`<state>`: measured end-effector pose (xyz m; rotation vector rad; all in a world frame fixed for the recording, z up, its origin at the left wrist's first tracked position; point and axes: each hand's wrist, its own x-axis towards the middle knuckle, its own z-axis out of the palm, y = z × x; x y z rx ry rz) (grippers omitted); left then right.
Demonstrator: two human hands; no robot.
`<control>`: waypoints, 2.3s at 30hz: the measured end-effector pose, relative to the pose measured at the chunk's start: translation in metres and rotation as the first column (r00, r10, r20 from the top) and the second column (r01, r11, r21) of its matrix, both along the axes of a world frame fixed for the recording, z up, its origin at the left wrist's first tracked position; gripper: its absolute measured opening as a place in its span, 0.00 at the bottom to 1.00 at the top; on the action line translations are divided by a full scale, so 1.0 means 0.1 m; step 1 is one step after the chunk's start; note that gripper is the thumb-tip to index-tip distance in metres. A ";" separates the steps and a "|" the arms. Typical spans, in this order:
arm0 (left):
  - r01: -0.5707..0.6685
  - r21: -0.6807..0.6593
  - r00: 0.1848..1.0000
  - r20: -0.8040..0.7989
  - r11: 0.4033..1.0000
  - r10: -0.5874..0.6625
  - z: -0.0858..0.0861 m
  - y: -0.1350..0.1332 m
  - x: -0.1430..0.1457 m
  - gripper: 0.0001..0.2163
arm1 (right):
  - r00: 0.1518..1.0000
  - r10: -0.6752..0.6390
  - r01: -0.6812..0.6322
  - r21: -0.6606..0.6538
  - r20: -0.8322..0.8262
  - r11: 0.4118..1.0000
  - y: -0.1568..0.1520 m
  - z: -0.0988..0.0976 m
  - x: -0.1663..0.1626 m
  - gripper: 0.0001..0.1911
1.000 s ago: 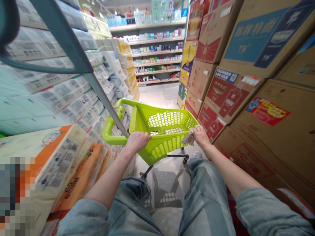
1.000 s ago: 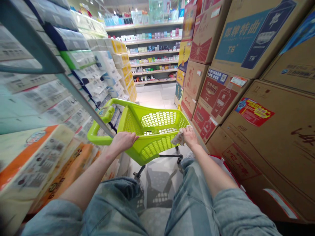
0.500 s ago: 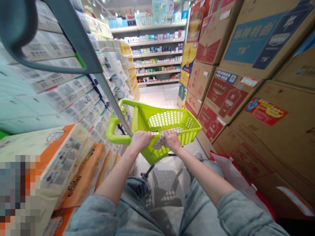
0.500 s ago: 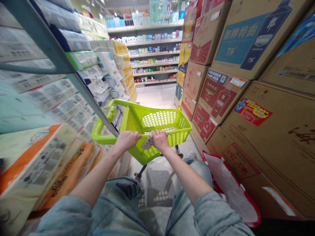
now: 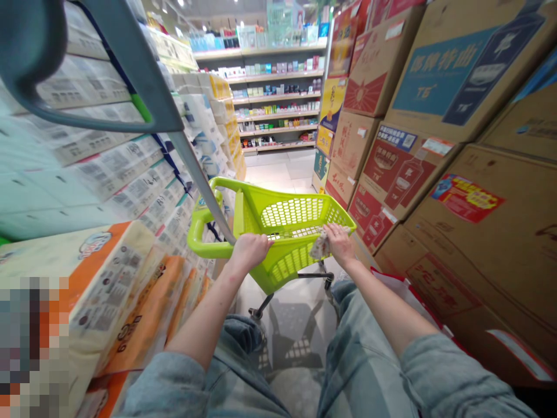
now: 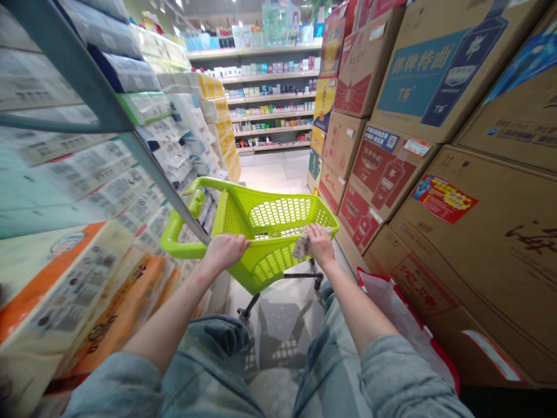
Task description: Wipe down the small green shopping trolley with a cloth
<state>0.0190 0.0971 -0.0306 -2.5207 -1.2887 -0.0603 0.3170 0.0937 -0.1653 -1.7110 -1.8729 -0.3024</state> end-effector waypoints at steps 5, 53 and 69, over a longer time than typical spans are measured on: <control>-0.006 -0.005 1.000 0.015 1.000 0.006 -0.01 0.01 0.05 0.21 | 0.950 -0.145 0.173 0.081 -0.275 0.982 -0.04 -0.11 -0.16 0.23; -0.016 0.005 1.000 0.024 1.000 0.016 -0.02 -0.05 0.05 0.21 | 0.588 -0.192 0.119 -0.151 -0.786 0.981 -0.25 -0.83 -0.55 0.13; -0.018 -0.002 0.999 0.035 1.000 0.018 -0.01 -0.07 0.07 0.20 | 0.644 -0.143 0.167 -0.043 -0.751 0.985 -0.12 -0.80 -0.59 0.19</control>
